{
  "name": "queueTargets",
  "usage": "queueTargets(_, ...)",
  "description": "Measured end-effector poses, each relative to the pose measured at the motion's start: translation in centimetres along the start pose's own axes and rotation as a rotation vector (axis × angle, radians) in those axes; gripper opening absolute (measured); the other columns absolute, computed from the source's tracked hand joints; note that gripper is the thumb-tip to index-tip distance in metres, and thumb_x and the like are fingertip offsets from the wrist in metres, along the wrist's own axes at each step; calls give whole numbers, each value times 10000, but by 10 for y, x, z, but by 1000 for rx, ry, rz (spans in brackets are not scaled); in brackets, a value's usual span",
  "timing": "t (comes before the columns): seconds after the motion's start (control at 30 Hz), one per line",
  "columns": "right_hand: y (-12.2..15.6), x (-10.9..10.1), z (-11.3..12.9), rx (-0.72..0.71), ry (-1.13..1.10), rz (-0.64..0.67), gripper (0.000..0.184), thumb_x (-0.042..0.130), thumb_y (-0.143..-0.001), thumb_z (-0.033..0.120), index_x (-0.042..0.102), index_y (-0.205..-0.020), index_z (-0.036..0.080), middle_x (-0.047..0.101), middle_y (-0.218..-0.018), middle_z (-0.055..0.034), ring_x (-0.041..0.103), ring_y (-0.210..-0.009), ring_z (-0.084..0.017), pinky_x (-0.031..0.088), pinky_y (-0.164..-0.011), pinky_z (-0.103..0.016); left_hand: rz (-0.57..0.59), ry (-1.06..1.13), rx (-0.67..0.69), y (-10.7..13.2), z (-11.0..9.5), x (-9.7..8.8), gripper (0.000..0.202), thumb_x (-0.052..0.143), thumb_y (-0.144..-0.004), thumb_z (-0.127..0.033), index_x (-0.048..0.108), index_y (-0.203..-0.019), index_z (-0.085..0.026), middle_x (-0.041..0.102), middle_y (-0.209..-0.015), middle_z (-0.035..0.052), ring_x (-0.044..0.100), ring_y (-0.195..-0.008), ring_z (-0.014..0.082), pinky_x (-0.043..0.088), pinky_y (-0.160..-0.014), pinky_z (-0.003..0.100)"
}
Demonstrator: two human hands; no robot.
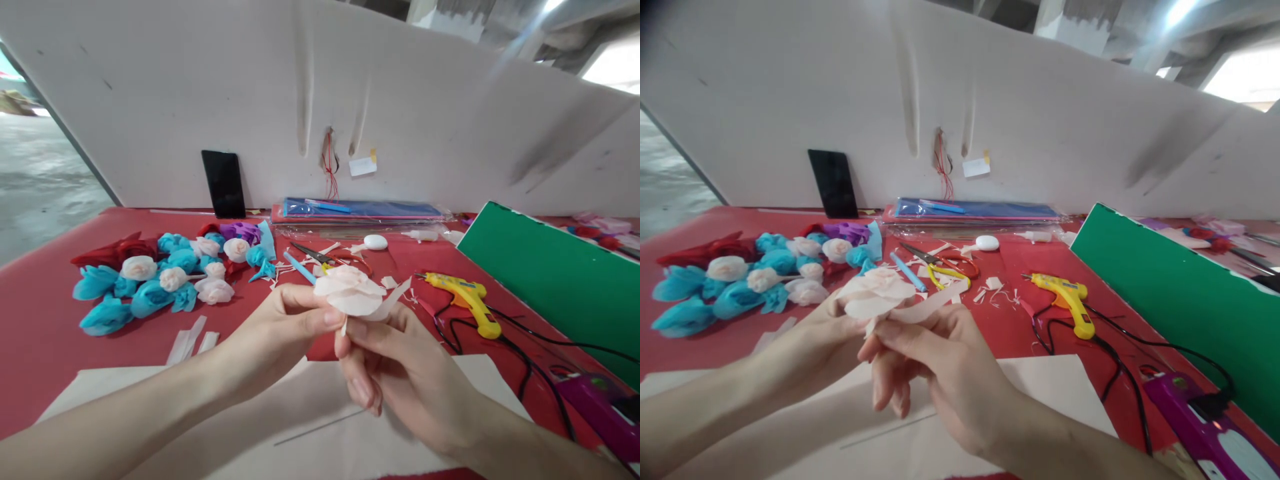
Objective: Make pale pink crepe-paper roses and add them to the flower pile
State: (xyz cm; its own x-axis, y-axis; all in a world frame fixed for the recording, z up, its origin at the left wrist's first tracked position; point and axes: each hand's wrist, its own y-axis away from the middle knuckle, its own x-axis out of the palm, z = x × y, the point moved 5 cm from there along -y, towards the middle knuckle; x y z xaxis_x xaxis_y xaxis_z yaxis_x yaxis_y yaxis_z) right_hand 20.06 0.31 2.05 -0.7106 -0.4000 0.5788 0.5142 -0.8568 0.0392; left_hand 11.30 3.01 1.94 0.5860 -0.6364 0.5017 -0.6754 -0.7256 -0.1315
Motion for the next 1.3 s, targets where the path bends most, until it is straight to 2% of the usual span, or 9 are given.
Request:
queueTargets(0.17,-1,0,0,-41,43,-9,261,628,-855,331,716,-696,145,577,-473,22,468,-397,-37,353,-391,-136,-7,-15,-11,2,1,2,331,705,-792,-375,625,-546,-169,723,-513,46,680,-495,217,530,-568,304)
queueTargets(0.33,0,-5,2,-121,209,-109,285,627,-862,333,687,-650,151,589,-507,20,463,-416,-38,380,-403,-140,-114,-43,6,6,0,0,290,623,-853,-313,682,-608,-169,685,-481,7,671,-512,192,540,-753,350)
queueTargets(0.47,1,-9,5,-186,309,-199,187,655,-832,293,711,-705,167,612,-529,22,456,-419,-40,397,-408,-148,-148,-68,24,5,-2,3,306,623,-836,-275,689,-554,-175,625,-468,0,686,-622,221,528,-802,369)
queueTargets(0.57,2,-13,9,-227,361,-345,46,737,-734,209,712,-710,179,574,-510,52,452,-420,-38,395,-396,-138,-198,-70,92,6,-4,2,235,643,-828,-214,721,-607,-202,670,-578,-12,681,-707,194,516,-809,309)
queueTargets(0.7,6,-12,15,-277,392,-484,242,808,-581,94,676,-751,203,569,-558,83,458,-418,-31,385,-376,-123,-314,-107,117,9,-2,-4,228,669,-832,-227,731,-613,-211,732,-718,-21,661,-762,154,503,-774,227)
queueTargets(0.83,12,-12,18,-339,442,-605,297,810,-562,117,643,-789,212,597,-590,75,454,-413,-36,408,-383,-137,-373,-152,119,13,0,-5,163,667,-847,-242,768,-720,-229,758,-823,-20,657,-852,167,482,-863,250)
queueTargets(0.97,13,-11,20,-411,554,-599,166,783,-619,163,644,-704,195,606,-602,44,468,-442,-53,391,-365,-142,-355,-162,116,17,2,-5,132,656,-852,-226,784,-822,-247,765,-853,-7,654,-884,192,477,-873,288)
queueTargets(1.13,13,-11,23,-449,678,-613,71,721,-716,239,695,-673,189,586,-540,30,482,-427,-66,412,-364,-158,-406,-198,115,19,4,-11,116,676,-836,-229,787,-842,-261,759,-929,-14,633,-930,196,450,-914,293)
queueTargets(1.3,14,-7,29,-558,776,-612,75,664,-698,146,663,-634,184,618,-589,20,539,-468,-80,456,-392,-166,-402,-159,79,16,7,-7,116,682,-838,-285,791,-867,-257,751,-1002,2,612,-1020,220,435,-959,312)
